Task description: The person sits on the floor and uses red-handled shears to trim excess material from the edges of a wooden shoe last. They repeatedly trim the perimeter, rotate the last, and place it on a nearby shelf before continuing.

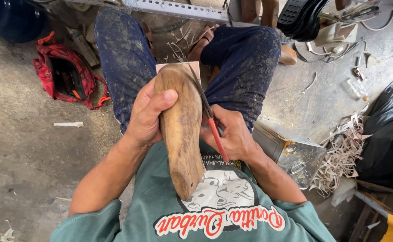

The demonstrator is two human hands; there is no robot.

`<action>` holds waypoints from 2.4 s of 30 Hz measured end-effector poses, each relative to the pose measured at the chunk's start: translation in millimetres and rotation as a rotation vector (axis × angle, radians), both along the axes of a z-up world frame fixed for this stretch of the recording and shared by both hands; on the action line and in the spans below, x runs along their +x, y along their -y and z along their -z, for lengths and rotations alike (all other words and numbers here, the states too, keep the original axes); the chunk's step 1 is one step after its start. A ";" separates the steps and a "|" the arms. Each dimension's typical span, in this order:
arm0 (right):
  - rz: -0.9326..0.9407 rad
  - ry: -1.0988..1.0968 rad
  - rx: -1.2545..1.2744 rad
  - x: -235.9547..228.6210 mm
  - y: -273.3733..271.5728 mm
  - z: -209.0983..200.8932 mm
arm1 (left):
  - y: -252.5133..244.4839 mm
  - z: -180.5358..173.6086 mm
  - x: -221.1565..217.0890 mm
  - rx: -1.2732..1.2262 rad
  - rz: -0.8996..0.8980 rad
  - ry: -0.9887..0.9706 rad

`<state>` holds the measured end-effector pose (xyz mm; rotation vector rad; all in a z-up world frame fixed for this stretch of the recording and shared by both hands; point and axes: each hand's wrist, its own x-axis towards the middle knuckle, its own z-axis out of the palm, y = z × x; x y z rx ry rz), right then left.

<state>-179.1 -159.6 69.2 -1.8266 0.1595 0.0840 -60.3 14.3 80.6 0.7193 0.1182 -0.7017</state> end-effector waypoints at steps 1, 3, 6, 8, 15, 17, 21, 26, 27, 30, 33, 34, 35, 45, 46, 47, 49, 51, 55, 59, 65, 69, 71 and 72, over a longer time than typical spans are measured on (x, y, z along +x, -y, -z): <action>0.013 -0.008 0.048 -0.4 1.7 -0.6 | 0.5 -1.7 1.0 0.002 0.002 0.004; 0.025 -0.011 0.096 1.4 4.1 -3.3 | 1.2 -4.1 3.1 0.004 0.003 0.012; 0.035 -0.042 0.096 4.6 7.1 -1.4 | 4.0 -6.9 2.4 0.002 0.003 0.004; 0.018 0.011 -0.023 9.1 10.0 8.6 | 9.0 -13.3 2.6 0.008 0.023 0.008; 0.188 0.012 -0.044 19.9 15.0 0.8 | 5.6 -11.0 24.6 0.041 0.030 0.115; 0.165 -0.038 -0.070 20.9 19.9 -5.5 | 1.9 -4.5 34.4 0.000 0.028 0.181; 0.075 -0.027 -0.146 21.3 17.4 -16.7 | -3.6 -2.7 35.1 0.041 0.094 0.270; -0.004 0.131 -0.338 16.2 4.0 -12.3 | 0.4 -22.1 29.4 0.104 0.168 0.426; 0.000 0.125 -0.334 17.5 3.3 -16.0 | 0.2 -18.7 27.9 0.107 0.173 0.421; 0.000 0.201 -0.378 19.8 0.8 -23.3 | -1.6 -11.9 23.1 0.061 0.165 0.391; 0.014 0.222 -0.347 16.4 1.7 -23.0 | -0.4 -13.5 19.7 0.029 0.152 0.390; 0.042 0.231 -0.331 14.9 2.0 -22.2 | -0.4 -15.4 18.9 0.027 0.163 0.391; 0.072 0.241 -0.318 14.6 3.1 -21.5 | 0.7 -17.0 19.6 0.022 0.176 0.394; 0.064 0.264 -0.356 17.8 18.5 -42.4 | 3.3 -19.7 19.1 0.044 0.221 0.487; 0.076 0.283 -0.315 16.7 20.4 -44.9 | 4.7 -23.1 21.3 0.043 0.232 0.515; 0.090 0.306 -0.277 16.5 23.1 -47.3 | 7.0 -26.3 24.6 0.039 0.243 0.548; 0.069 0.318 -0.319 21.5 26.4 -55.8 | 7.2 -34.1 26.7 0.035 0.261 0.572; 0.050 0.327 -0.364 22.5 29.6 -61.2 | 9.1 -40.9 27.3 0.029 0.282 0.592; 0.053 0.318 -0.324 22.5 37.8 -64.7 | 10.6 -53.5 33.8 0.045 0.337 0.654; 0.025 0.311 -0.386 27.7 41.5 -75.4 | 11.2 -52.0 41.1 0.045 0.392 0.724; -0.174 0.265 -0.425 22.8 50.9 -85.8 | 1.5 -77.0 53.4 0.219 0.645 0.923; -0.221 0.208 -0.417 24.7 51.5 -88.0 | 0.1 -74.3 53.3 0.219 0.684 0.935; -0.230 0.214 -0.402 20.8 54.1 -84.9 | -3.8 -73.9 52.8 0.302 0.684 1.016; -0.230 0.209 -0.396 18.8 53.7 -84.9 | -5.5 -72.3 51.9 0.305 0.688 1.009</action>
